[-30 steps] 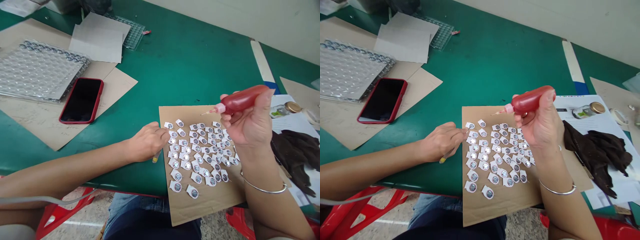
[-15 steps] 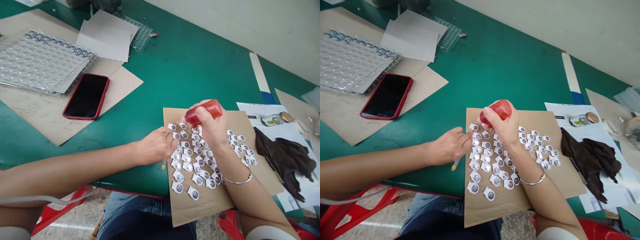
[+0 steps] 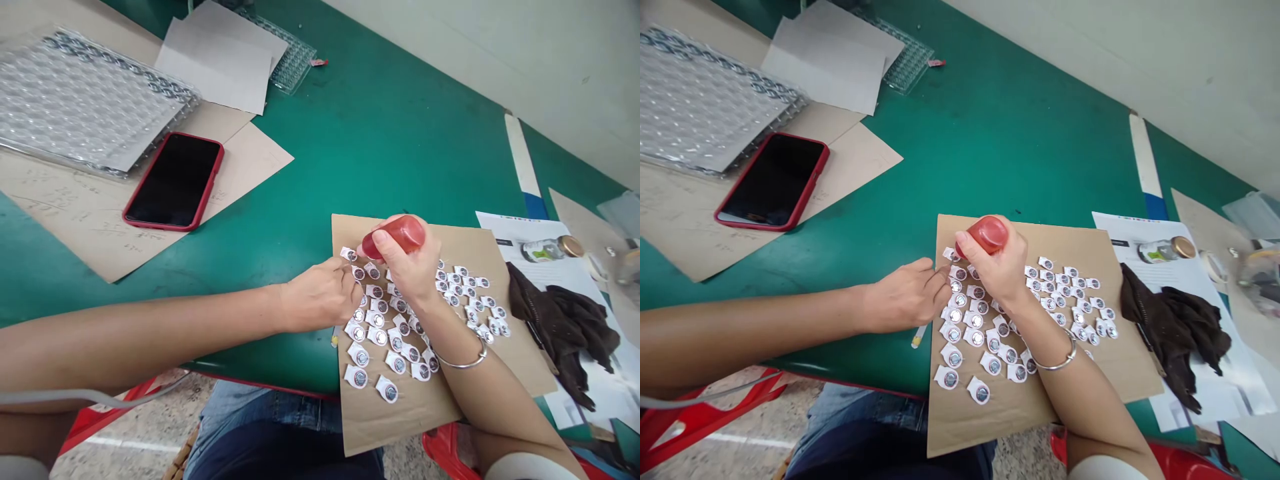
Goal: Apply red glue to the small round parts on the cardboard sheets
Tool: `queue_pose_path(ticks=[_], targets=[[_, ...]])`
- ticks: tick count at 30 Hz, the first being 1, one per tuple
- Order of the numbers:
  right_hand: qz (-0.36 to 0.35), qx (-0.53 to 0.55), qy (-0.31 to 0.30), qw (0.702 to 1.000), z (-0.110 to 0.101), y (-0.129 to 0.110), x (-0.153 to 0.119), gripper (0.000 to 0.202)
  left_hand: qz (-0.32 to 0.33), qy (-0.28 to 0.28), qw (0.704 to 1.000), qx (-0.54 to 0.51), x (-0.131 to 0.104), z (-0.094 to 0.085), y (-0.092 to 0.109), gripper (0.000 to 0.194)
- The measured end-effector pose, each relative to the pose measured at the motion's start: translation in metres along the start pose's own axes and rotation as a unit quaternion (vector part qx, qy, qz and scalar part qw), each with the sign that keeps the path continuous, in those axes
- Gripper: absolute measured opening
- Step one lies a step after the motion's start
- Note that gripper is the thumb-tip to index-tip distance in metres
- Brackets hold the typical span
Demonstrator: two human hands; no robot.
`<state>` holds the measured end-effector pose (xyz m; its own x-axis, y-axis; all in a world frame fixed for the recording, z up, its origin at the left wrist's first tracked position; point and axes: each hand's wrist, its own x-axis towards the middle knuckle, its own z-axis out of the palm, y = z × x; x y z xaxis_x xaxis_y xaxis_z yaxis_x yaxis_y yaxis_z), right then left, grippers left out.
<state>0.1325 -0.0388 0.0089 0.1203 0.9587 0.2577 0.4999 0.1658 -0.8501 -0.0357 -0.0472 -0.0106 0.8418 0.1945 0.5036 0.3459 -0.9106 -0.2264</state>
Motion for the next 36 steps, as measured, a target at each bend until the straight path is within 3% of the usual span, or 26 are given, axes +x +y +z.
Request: queue_pose_path(ticks=[36], targets=[[0.008, -0.006, -0.014, 1.0, -0.0003, 0.0034, -0.0006, 0.027, -0.002, -0.009, 1.0, -0.004, 0.0, -0.0015, 0.0011, 0.023]])
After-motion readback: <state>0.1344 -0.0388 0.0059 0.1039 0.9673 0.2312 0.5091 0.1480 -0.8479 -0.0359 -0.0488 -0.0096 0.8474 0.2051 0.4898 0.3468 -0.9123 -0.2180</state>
